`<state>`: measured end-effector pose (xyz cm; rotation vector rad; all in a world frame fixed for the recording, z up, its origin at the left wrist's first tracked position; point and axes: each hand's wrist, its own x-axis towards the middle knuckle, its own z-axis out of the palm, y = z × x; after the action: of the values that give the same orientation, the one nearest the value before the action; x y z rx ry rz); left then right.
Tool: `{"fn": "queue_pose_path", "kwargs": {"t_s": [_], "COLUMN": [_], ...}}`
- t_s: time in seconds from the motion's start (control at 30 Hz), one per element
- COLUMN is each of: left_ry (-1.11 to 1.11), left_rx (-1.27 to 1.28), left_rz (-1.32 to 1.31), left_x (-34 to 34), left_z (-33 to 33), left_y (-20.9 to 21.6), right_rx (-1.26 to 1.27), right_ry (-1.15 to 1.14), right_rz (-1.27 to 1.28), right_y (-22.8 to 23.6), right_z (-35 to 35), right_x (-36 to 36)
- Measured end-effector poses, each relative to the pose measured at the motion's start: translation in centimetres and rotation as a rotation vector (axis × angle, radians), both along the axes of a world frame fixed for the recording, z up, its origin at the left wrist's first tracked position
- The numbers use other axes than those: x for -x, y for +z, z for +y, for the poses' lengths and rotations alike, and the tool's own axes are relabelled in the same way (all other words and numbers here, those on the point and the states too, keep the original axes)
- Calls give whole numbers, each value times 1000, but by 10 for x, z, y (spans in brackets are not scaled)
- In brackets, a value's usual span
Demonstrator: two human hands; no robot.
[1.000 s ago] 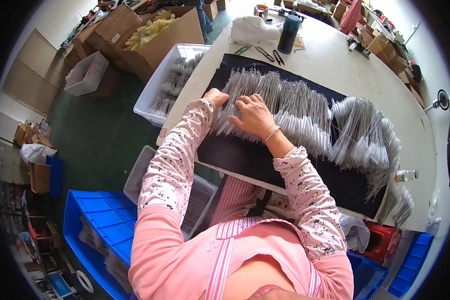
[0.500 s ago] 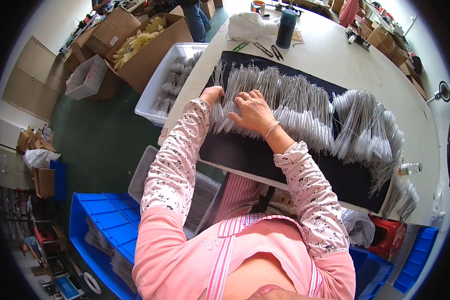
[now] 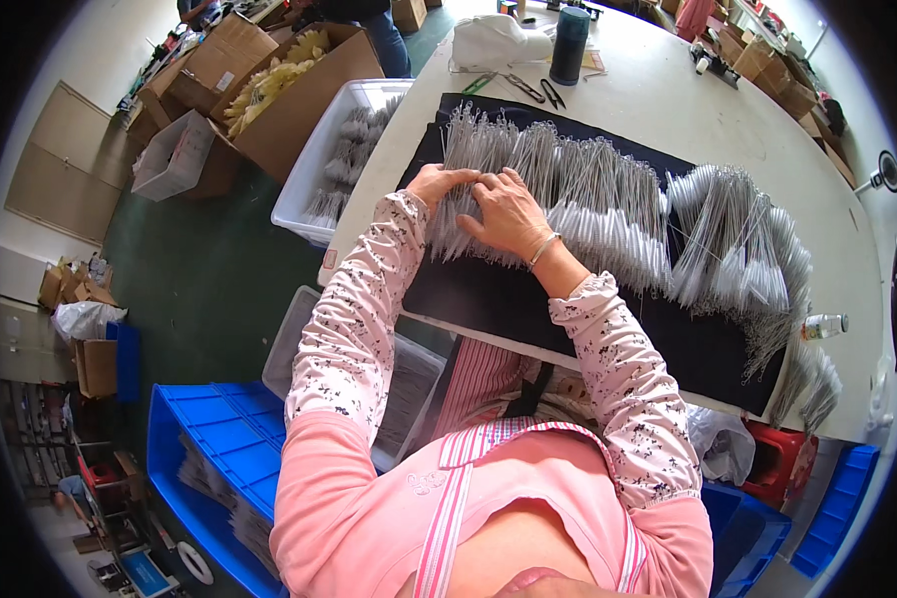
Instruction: The person gathers bundles of white wire brushes from a table, aligns them by hand, and places them into a clear plastic bin. The person repeats this process, occasionally picking up individual brushes to adjust the bundle before placing them in the bin.
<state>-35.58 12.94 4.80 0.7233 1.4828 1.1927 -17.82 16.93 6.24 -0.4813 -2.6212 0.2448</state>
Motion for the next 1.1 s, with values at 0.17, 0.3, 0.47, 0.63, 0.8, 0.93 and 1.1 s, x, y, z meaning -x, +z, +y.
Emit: {"fn": "queue_pose_path", "kwargs": {"t_s": [0.17,0.3,0.47,0.63,0.8,0.93,1.1], "left_ry": [-8,-26,-45,-122,-140,-100,62], "left_rx": [132,59,-1,57,-51,-120,-138], "left_rz": [-100,-193,-276,-341,-263,-208,-236], "left_x": [-3,4,9,10,3,6,5], "left_z": [5,9,-3,-9,-15,-20,-15], "left_y": [15,3,10,21,28,18,1], "right_rx": [41,76,31,-2,-50,33,58], "right_ry": [-3,16,-38,-3,50,75,48], "right_rz": [27,61,226,92,160,107,81], "right_y": [5,2,1,0,-1,6,5], "right_z": [-2,-1,-3,0,1,-1,1], "right_x": [-1,-3,-3,-1,-2,1,1]}}
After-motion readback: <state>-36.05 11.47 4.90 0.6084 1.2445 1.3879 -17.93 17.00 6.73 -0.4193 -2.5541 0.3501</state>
